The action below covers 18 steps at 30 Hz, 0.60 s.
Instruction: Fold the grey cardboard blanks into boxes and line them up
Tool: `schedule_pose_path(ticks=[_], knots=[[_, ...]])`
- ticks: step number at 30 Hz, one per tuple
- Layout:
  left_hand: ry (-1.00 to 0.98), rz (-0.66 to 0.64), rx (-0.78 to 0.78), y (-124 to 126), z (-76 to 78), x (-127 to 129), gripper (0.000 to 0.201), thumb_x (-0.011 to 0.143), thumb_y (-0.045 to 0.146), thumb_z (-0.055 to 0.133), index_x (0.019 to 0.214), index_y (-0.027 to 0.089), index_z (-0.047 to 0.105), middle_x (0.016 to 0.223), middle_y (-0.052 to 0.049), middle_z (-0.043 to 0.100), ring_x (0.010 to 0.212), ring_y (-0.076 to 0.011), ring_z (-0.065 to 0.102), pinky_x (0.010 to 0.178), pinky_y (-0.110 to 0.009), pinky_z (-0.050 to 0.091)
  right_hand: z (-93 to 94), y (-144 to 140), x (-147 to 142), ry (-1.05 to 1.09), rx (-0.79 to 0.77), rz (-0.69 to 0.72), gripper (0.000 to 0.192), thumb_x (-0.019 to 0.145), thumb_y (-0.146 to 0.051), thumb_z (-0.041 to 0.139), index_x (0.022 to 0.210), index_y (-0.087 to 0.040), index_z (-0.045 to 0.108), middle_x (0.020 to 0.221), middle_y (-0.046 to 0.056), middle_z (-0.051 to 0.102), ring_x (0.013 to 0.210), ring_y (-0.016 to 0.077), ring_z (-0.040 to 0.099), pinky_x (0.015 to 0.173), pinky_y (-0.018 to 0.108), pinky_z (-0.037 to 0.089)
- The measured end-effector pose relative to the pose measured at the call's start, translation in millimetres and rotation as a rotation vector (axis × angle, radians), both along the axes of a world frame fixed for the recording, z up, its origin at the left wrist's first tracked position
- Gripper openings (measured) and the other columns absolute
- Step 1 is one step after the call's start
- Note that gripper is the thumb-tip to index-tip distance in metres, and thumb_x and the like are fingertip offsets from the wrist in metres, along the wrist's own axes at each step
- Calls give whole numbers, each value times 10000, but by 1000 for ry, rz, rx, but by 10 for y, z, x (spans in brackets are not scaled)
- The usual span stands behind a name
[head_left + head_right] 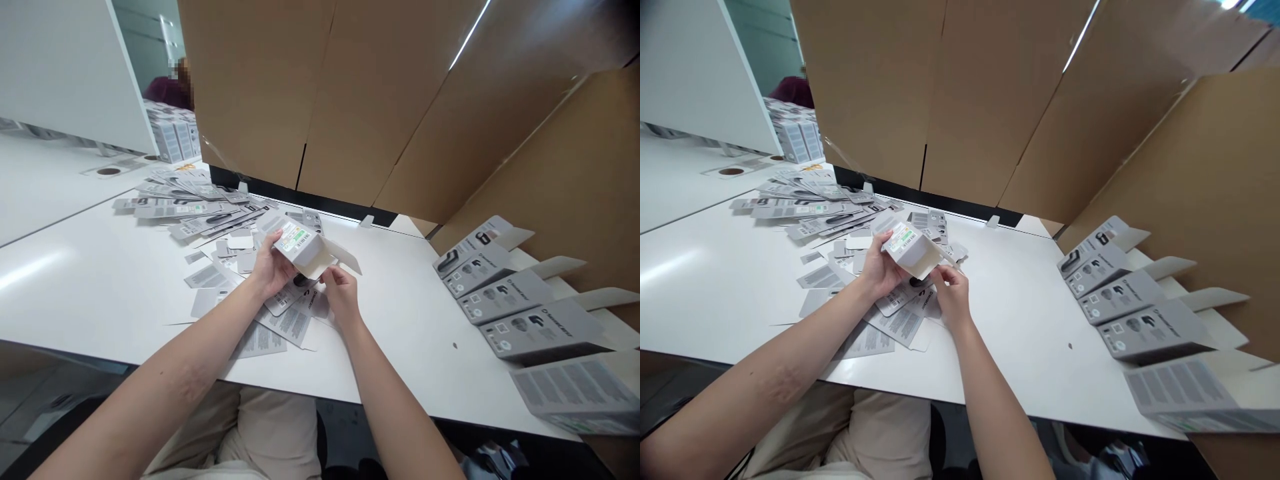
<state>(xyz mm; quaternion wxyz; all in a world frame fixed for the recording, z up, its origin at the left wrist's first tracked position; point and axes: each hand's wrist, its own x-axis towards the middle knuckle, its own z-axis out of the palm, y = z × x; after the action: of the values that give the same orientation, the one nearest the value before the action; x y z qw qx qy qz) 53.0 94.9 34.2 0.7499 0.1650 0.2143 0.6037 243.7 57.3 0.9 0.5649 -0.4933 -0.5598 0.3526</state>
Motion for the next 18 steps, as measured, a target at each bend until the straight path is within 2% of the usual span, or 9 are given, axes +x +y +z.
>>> schedule_pose_path(ticks=[3,5,8,11,16,18], knots=[[30,-45,20,-61,20,8,374,1027,483,791,1237,174,804,1059,-88,900,822,-235,827,726,-325,682,17,-32,-33,-25,-23,76,650,884,-851,809,643,-252,729,691,65,751,705,236,661,730,387,575],[71,-105,71,-89,9,7,425,1036,526,770,1257,166,810,1118,-122,905,868,-274,841,732,-360,682,17,-55,-61,-29,-41,102,710,878,-911,791,622,-252,725,649,75,738,649,232,639,689,393,561],[131,-203,157,-96,-38,9,488,1020,590,772,1264,169,808,1131,-151,898,851,-325,833,662,-392,639,-13,-71,-87,-17,-67,92,746,892,-943,769,615,-252,714,651,94,756,634,241,655,671,400,561],[141,-214,180,-83,-91,28,481,1003,602,821,1253,192,801,1096,-129,885,839,-328,818,654,-394,614,-60,-64,-77,2,-101,52,711,914,-898,782,630,-250,713,676,103,780,664,254,690,682,400,573],[185,-238,264,-87,-128,89,829,981,917,784,1412,210,808,1184,-158,877,845,-324,792,672,-408,599,-72,-31,-41,42,-155,51,637,890,-829,809,631,-255,715,633,94,750,607,240,627,585,379,506],[191,-250,291,-99,-131,115,837,969,934,792,1398,216,828,1165,-153,877,832,-306,781,644,-383,577,-47,-28,-45,67,-164,86,674,873,-873,786,606,-264,677,577,79,693,548,210,541,530,368,438]])
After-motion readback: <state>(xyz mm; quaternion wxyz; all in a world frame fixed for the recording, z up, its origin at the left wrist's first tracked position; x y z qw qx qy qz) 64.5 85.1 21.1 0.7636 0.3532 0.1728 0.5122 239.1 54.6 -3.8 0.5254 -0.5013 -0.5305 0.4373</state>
